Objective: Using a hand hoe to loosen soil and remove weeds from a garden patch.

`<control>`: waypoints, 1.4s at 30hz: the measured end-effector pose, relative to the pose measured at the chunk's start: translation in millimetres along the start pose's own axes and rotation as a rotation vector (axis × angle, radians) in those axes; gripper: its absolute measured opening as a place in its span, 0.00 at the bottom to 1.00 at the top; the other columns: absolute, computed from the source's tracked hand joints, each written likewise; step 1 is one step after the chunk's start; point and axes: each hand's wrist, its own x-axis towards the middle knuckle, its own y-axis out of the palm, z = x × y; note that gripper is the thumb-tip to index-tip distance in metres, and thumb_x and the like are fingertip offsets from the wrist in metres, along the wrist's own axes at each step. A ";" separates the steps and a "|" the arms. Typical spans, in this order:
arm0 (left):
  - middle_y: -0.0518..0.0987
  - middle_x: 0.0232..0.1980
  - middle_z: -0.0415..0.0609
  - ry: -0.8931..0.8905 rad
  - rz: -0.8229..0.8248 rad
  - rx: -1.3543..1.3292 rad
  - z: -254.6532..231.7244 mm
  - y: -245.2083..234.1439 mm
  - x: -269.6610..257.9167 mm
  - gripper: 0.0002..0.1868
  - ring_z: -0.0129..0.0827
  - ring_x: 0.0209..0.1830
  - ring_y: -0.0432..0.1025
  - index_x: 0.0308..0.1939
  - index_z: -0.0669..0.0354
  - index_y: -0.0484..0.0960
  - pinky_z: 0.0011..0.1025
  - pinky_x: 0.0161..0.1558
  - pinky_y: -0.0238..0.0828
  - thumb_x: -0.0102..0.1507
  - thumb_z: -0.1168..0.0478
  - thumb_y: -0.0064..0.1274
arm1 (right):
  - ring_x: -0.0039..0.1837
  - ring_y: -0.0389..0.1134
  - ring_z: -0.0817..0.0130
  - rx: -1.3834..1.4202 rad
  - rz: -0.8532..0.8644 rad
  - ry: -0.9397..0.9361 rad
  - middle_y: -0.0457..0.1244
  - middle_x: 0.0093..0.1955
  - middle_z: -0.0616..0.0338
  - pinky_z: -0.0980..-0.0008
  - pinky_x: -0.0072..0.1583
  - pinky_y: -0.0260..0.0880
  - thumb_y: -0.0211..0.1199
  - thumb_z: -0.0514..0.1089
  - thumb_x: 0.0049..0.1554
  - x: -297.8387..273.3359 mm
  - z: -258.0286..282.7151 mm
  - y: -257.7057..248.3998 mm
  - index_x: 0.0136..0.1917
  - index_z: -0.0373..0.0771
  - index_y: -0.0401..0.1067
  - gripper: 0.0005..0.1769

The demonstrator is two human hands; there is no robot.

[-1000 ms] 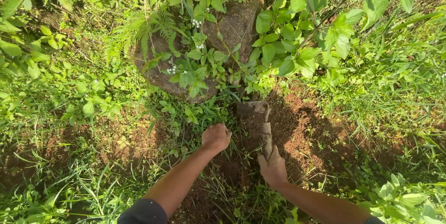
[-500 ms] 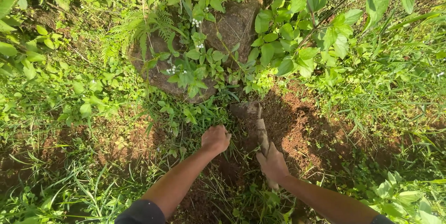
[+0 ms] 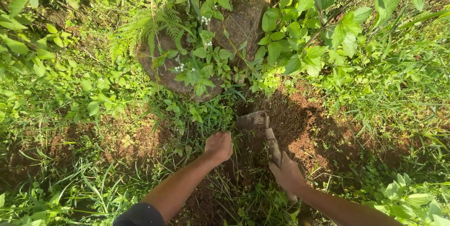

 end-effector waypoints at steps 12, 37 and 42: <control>0.72 0.67 0.57 0.293 -0.064 0.263 12.1 13.2 -4.4 0.23 0.49 0.63 0.68 0.66 0.58 0.72 0.51 0.57 0.76 0.67 0.71 0.52 | 0.25 0.58 0.71 0.380 -0.110 -0.028 0.61 0.29 0.59 0.70 0.24 0.63 0.56 0.46 0.62 5.2 21.6 26.9 0.52 0.36 0.65 0.11; 0.74 0.32 0.42 0.180 -0.083 0.329 -1.4 0.6 64.0 0.31 0.26 0.23 0.68 0.76 0.70 0.56 0.22 0.22 0.72 0.73 0.67 0.52 | 0.25 0.61 0.71 0.325 -0.172 -0.072 0.63 0.29 0.60 0.71 0.27 0.68 0.56 0.49 0.62 7.4 16.9 22.3 0.53 0.39 0.66 0.12; 0.73 0.31 0.45 0.111 -0.069 0.193 -0.3 12.7 82.6 0.08 0.28 0.24 0.67 0.40 0.56 0.78 0.30 0.27 0.75 0.74 0.67 0.47 | 0.26 0.62 0.72 0.283 -0.164 -0.069 0.63 0.30 0.60 0.71 0.27 0.71 0.55 0.50 0.62 6.6 11.4 18.2 0.61 0.38 0.65 0.18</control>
